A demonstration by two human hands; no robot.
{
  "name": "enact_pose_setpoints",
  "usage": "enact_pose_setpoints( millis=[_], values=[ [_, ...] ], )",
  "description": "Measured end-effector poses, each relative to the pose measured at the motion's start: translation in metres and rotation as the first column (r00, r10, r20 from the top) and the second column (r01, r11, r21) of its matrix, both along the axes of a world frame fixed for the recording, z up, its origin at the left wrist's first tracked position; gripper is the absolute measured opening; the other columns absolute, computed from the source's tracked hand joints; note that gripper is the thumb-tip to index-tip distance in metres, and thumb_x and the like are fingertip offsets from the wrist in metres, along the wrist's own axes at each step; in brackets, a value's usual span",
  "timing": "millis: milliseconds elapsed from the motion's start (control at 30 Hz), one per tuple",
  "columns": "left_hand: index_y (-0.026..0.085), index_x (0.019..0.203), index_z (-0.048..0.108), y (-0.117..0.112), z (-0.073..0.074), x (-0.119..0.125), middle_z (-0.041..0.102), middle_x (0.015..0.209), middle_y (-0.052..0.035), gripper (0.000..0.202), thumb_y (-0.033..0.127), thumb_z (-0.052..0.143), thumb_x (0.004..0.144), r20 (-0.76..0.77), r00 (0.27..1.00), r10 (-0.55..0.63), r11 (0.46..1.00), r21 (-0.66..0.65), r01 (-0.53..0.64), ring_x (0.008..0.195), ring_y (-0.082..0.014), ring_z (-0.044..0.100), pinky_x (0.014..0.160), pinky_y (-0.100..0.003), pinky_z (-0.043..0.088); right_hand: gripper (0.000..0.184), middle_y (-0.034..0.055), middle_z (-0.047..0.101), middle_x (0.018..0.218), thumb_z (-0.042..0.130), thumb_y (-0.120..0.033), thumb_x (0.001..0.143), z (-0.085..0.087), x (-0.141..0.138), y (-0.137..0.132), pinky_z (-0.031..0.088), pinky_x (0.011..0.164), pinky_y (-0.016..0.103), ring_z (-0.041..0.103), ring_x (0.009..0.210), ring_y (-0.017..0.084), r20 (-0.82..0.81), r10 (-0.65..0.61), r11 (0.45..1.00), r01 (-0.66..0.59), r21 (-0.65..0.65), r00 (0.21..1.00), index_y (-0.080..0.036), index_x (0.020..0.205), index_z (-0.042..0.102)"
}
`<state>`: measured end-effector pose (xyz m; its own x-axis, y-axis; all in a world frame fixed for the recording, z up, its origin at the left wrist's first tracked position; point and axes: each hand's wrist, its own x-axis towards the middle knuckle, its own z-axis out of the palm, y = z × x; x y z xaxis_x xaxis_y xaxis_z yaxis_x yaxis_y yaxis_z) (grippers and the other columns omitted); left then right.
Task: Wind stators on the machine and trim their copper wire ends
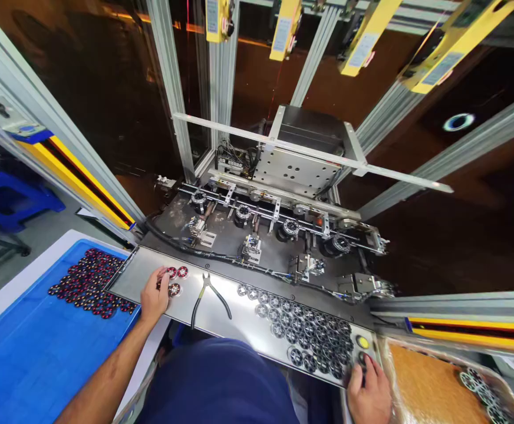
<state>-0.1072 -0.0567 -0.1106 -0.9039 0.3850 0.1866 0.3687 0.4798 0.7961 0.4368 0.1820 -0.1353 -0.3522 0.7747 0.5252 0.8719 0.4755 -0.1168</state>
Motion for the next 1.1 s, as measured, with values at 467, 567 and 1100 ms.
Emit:
enact_pose_setpoints(
  millis=[467, 567, 1100],
  values=[
    [0.016, 0.119, 0.059, 0.000, -0.001, 0.000, 0.066, 0.114, -0.0087, 0.035, 0.038, 0.055, 0.093, -0.012, 1.000, -0.019, 1.000, 0.019, 0.019, 0.102, -0.0225, 0.065, 0.091, -0.048, 0.052, 0.062, 0.0244, 0.058, 0.124, 0.030, -0.048, 0.097, 0.008, 0.004, -0.012, 0.048, 0.099, 0.052, 0.055, 0.118, 0.038, 0.055, 0.103, 0.993, -0.099, -0.067, 0.993, -0.001, 0.129, 0.055],
    [0.016, 0.119, 0.059, 0.000, 0.000, 0.000, 0.066, 0.113, -0.0087, 0.035, 0.039, 0.055, 0.093, -0.013, 1.000, -0.020, 1.000, 0.022, 0.020, 0.102, -0.0226, 0.065, 0.092, -0.048, 0.051, 0.062, 0.0238, 0.058, 0.125, 0.031, -0.048, 0.097, 0.010, 0.005, -0.015, 0.048, 0.099, 0.053, 0.057, 0.118, 0.038, 0.067, 0.116, 0.990, -0.110, -0.088, 0.991, -0.003, 0.134, 0.050],
    [0.016, 0.120, 0.059, -0.001, -0.005, -0.001, 0.066, 0.115, -0.0090, 0.034, 0.038, 0.055, 0.093, -0.008, 1.000, -0.027, 1.000, 0.011, 0.027, 0.105, -0.0230, 0.064, 0.093, -0.048, 0.051, 0.060, 0.0247, 0.065, 0.112, 0.032, -0.045, 0.090, 0.010, 0.017, -0.004, 0.052, 0.092, 0.053, 0.063, 0.106, 0.041, 0.099, -0.056, 0.977, 0.075, -0.198, 0.994, -0.001, 0.121, 0.059]
  ],
)
